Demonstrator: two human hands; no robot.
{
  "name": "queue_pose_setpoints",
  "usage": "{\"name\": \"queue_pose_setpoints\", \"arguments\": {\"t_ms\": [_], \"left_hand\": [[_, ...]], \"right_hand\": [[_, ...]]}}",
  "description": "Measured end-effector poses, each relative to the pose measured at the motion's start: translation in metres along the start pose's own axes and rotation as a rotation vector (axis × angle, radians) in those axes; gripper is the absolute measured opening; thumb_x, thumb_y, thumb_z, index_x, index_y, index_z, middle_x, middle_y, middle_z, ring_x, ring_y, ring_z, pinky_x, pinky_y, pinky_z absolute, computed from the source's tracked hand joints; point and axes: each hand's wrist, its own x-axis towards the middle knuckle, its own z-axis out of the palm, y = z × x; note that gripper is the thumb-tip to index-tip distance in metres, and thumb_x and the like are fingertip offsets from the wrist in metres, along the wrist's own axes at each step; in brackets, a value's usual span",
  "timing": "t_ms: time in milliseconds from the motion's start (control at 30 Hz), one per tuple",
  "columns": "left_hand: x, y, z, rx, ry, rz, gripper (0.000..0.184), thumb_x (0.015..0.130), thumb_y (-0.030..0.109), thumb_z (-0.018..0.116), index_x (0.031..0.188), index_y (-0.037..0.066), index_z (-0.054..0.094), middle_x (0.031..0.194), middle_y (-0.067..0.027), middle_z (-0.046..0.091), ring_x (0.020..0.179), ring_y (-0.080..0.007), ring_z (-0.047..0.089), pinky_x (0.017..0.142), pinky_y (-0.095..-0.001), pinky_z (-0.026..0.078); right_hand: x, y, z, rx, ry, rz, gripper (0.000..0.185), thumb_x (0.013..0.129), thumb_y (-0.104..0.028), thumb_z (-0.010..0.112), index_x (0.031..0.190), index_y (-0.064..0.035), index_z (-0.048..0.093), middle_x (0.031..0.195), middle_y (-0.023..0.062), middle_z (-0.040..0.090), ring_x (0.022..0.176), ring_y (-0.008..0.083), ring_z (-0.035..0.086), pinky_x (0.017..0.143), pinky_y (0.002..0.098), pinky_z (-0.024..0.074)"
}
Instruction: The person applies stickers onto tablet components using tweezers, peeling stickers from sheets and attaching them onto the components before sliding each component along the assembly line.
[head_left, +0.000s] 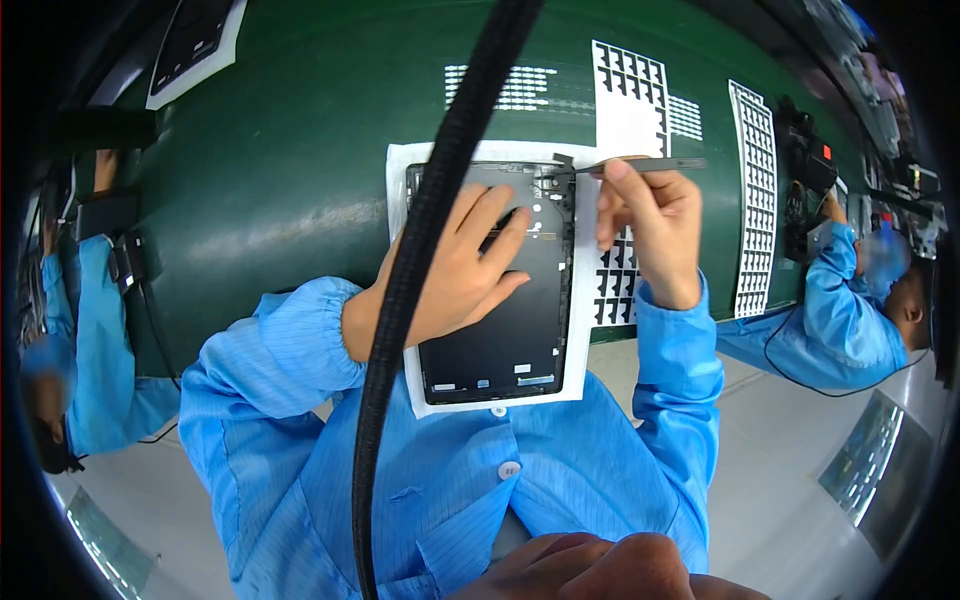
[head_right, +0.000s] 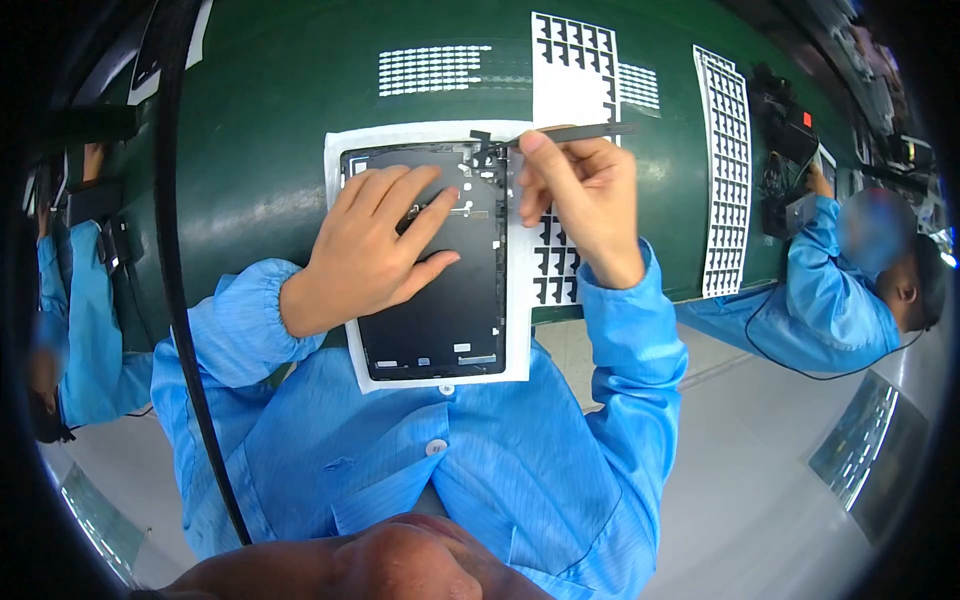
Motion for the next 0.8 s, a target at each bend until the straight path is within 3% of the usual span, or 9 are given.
{"name": "queue_pose_setpoints", "arguments": {"t_ms": [200,433,800], "left_hand": [[-0.005,-0.004,0.005,0.073,-0.05,-0.04,0.063,0.075,0.042,0.077,0.121,0.001,0.064,0.126,-0.018,0.056,0.113,-0.0335,0.052,0.094,-0.044,0.044],[-0.009,-0.006,0.009,-0.045,-0.066,-0.105,0.065,0.076,0.043,0.076,0.125,0.002,0.062,0.127,-0.0181,0.055,0.113,-0.0327,0.052,0.096,-0.0441,0.044],[-0.005,-0.004,0.008,0.068,-0.047,-0.035,0.065,0.077,0.043,0.076,0.125,0.002,0.062,0.129,-0.0183,0.055,0.115,-0.0329,0.051,0.097,-0.0446,0.044]], "right_hand": [[0.007,0.017,0.013,-0.074,0.007,0.024,0.026,0.095,-0.018,0.07,0.09,0.0074,0.068,0.069,0.0102,0.066,0.051,0.0138,0.062,0.044,0.0249,0.0494],[0.009,0.022,0.012,-0.124,-0.012,0.019,0.025,0.094,-0.017,0.07,0.091,0.0074,0.067,0.068,0.0098,0.066,0.051,0.0138,0.063,0.044,0.0246,0.0498],[0.011,0.021,0.011,-0.173,-0.041,0.045,0.028,0.094,-0.02,0.071,0.095,0.008,0.068,0.068,0.0085,0.065,0.05,0.0132,0.064,0.043,0.0237,0.0503]]}}
